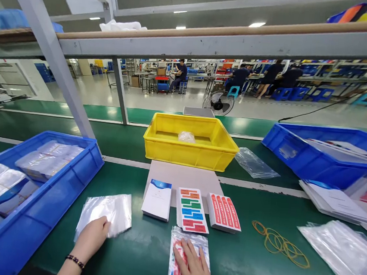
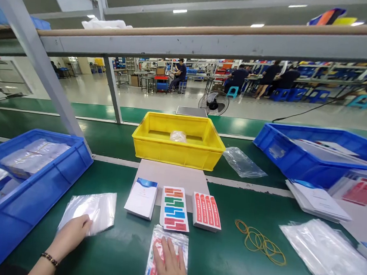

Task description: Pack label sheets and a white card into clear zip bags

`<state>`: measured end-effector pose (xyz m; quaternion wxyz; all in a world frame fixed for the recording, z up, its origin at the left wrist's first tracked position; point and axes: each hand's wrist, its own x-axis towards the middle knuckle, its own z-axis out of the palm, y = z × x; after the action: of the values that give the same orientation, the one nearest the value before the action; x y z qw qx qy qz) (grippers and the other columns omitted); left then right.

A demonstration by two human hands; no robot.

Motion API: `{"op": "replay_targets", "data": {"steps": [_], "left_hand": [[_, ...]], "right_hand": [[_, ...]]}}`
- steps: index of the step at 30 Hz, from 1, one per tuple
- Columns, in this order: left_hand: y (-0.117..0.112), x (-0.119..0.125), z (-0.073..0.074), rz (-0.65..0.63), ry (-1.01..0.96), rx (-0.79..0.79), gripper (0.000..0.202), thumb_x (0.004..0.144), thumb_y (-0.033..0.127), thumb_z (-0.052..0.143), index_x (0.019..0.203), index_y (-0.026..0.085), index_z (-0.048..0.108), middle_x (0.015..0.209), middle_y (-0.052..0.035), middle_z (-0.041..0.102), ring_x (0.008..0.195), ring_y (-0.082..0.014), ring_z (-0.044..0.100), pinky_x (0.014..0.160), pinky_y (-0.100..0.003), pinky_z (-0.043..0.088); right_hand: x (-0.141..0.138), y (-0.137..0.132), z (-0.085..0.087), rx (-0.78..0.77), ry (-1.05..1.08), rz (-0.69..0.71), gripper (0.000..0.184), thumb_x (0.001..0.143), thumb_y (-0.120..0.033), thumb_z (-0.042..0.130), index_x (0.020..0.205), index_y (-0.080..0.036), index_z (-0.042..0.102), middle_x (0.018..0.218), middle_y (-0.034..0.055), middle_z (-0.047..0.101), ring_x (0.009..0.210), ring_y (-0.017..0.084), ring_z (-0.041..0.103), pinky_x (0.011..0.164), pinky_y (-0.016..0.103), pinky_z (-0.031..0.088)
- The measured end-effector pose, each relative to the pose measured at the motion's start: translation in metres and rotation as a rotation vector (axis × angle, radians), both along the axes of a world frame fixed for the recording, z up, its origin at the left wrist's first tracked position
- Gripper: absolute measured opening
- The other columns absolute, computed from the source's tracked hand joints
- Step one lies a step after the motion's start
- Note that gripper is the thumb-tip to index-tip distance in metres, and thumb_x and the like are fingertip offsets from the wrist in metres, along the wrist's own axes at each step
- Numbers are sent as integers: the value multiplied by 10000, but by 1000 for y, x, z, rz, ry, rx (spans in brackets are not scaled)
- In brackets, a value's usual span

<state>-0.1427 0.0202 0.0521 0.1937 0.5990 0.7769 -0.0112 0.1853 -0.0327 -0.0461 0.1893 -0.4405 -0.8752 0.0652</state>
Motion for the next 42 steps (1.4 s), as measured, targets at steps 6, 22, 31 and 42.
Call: {"op": "replay_targets", "data": {"steps": [6,22,31,42], "left_hand": [[-32,51,4,-112,-109,153,341,871,310,265,591,212,434,626,-30,594,601,-155,533,570,-249,313],[-34,115,-21,15,-991,127,372,803,435,360,515,205,410,457,48,388,454,-115,363,486,-246,304],[-35,120,-23,-31,-961,141,329,737,444,456,519,199,426,530,20,413,550,-141,375,551,-268,295],[-35,132,-28,-42,-870,147,324,693,393,437,456,222,296,495,39,327,524,-126,316,527,-272,241]], "right_hand": [[-44,10,46,-304,434,34,284,880,-300,435,1092,-205,599,1132,116,629,1003,239,612,834,365,513],[-72,11,34,-11,374,85,532,835,-103,346,1361,-176,311,833,72,674,661,182,650,560,252,539],[-66,20,65,-246,416,-26,258,836,-173,364,643,-188,535,612,19,569,560,139,552,507,226,410],[-66,27,50,243,295,-232,310,852,-125,325,571,-207,427,549,18,493,526,157,450,510,268,319]]}}
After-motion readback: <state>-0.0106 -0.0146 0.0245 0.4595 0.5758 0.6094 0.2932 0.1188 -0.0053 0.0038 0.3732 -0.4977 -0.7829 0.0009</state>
